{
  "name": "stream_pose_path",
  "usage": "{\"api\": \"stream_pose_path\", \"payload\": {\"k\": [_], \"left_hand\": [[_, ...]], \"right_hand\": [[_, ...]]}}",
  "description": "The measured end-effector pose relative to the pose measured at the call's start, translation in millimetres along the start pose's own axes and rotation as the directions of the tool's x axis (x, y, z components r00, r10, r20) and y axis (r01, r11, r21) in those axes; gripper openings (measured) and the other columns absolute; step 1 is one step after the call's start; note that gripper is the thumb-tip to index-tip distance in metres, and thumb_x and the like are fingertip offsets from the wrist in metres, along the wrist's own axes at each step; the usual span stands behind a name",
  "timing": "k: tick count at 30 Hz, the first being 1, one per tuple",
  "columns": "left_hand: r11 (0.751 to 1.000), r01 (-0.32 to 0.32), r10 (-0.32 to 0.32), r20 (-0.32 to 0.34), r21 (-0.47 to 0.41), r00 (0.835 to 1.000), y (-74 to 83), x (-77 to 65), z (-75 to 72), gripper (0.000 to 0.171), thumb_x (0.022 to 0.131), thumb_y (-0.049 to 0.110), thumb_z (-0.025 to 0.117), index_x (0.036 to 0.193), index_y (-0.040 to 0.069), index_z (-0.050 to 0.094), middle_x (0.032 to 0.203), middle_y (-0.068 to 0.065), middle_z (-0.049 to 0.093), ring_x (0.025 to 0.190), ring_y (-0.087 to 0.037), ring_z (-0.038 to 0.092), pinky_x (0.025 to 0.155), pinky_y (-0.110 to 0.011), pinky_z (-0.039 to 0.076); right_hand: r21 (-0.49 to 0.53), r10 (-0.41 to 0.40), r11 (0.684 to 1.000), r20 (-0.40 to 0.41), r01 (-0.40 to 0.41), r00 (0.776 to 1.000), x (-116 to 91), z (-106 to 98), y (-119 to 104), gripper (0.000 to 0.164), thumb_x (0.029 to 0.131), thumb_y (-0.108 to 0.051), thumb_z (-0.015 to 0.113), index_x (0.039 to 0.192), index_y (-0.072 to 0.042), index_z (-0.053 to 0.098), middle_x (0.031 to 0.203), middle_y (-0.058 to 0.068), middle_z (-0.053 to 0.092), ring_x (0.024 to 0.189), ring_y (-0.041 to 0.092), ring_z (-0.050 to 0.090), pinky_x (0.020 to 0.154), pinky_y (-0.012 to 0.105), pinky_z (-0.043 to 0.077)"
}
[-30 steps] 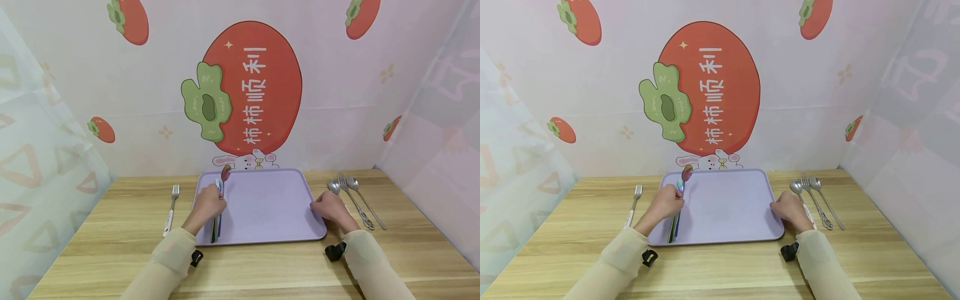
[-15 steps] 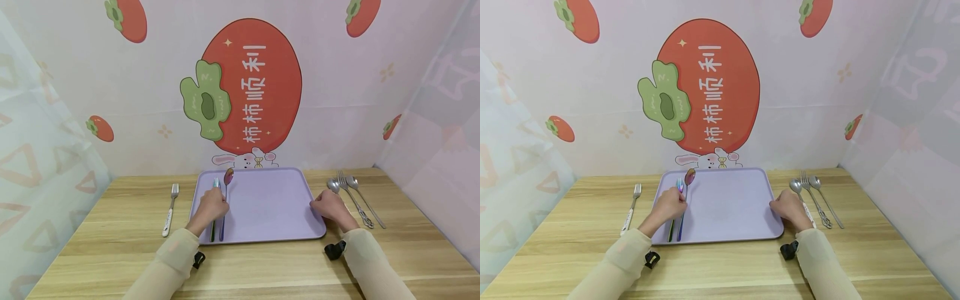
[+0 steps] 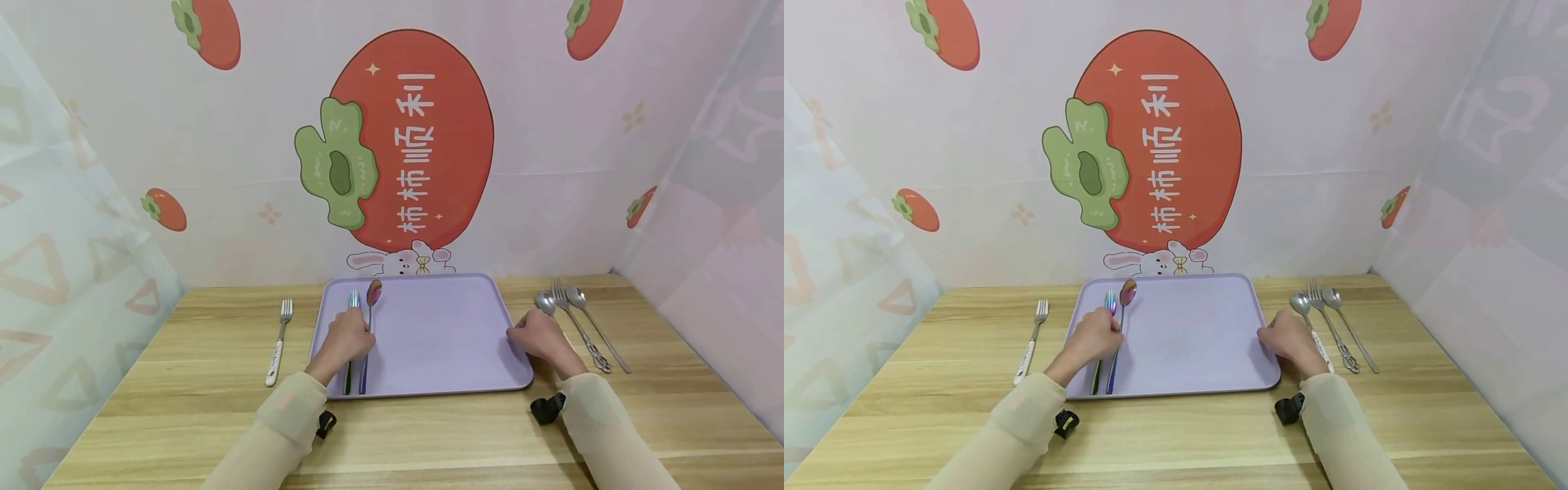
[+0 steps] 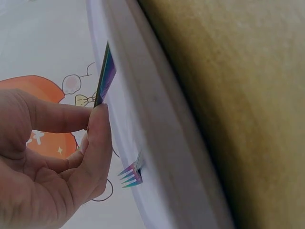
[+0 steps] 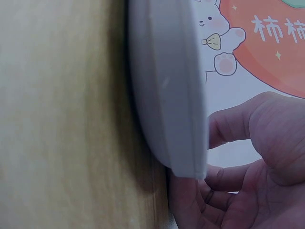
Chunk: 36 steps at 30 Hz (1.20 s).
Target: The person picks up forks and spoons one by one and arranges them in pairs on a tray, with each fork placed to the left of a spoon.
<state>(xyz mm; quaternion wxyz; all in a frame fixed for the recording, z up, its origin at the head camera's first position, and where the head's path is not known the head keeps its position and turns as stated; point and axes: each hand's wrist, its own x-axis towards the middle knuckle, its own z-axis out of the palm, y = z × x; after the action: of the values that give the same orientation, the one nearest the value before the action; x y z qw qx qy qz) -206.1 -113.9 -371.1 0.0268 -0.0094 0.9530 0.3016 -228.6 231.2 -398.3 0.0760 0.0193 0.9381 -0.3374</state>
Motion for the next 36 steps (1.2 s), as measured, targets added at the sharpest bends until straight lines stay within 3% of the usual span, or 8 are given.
{"api": "stream_pose_path", "payload": {"k": [11, 18, 23, 36], "left_hand": [[0.997, 0.059, -0.06, 0.029, 0.04, 0.998, -0.2, 3.8, 0.8, 0.03, 0.079, -0.001, 0.061, 0.062, 0.012, 0.04, 0.062, -0.006, 0.044, 0.057, -0.022, 0.052, 0.046, -0.029, 0.041], [0.994, 0.088, -0.091, 0.042, 0.06, 0.995, -0.1, 6.2, 1.5, 0.011, 0.08, 0.0, 0.063, 0.081, 0.002, 0.052, 0.073, -0.013, 0.055, 0.065, -0.028, 0.057, 0.053, -0.034, 0.048], [0.993, 0.108, -0.111, 0.071, 0.039, 0.991, 0.9, 6.4, 1.9, 0.012, 0.082, 0.0, 0.064, 0.09, -0.003, 0.055, 0.075, -0.014, 0.056, 0.064, -0.027, 0.059, 0.052, -0.034, 0.05], [0.994, 0.11, -0.112, 0.077, 0.023, 0.991, 4.1, 5.8, 5.3, 0.011, 0.084, -0.002, 0.066, 0.086, -0.002, 0.055, 0.071, -0.013, 0.057, 0.059, -0.024, 0.059, 0.049, -0.031, 0.05]], "right_hand": [[-0.002, 0.003, 1.0, 0.003, -0.003, 1.0, 3.3, 1.2, 1.9, 0.038, 0.089, -0.016, 0.058, 0.054, -0.014, 0.042, 0.05, -0.004, 0.035, 0.046, 0.011, 0.038, 0.045, 0.025, 0.033], [-0.016, -0.006, 1.0, 0.004, 0.007, 1.0, 3.5, 0.7, 2.0, 0.038, 0.088, -0.016, 0.058, 0.054, -0.015, 0.042, 0.05, -0.005, 0.035, 0.046, 0.011, 0.038, 0.045, 0.024, 0.033], [-0.031, -0.02, 0.999, -0.009, 0.019, 1.0, 2.6, -0.6, 1.5, 0.037, 0.087, -0.016, 0.058, 0.054, -0.015, 0.041, 0.05, -0.005, 0.035, 0.046, 0.011, 0.037, 0.045, 0.024, 0.031], [-0.026, -0.024, 0.999, -0.008, 0.023, 1.0, 1.8, -1.2, 1.9, 0.037, 0.087, -0.016, 0.058, 0.054, -0.015, 0.042, 0.05, -0.005, 0.034, 0.046, 0.011, 0.038, 0.044, 0.024, 0.032]]}}
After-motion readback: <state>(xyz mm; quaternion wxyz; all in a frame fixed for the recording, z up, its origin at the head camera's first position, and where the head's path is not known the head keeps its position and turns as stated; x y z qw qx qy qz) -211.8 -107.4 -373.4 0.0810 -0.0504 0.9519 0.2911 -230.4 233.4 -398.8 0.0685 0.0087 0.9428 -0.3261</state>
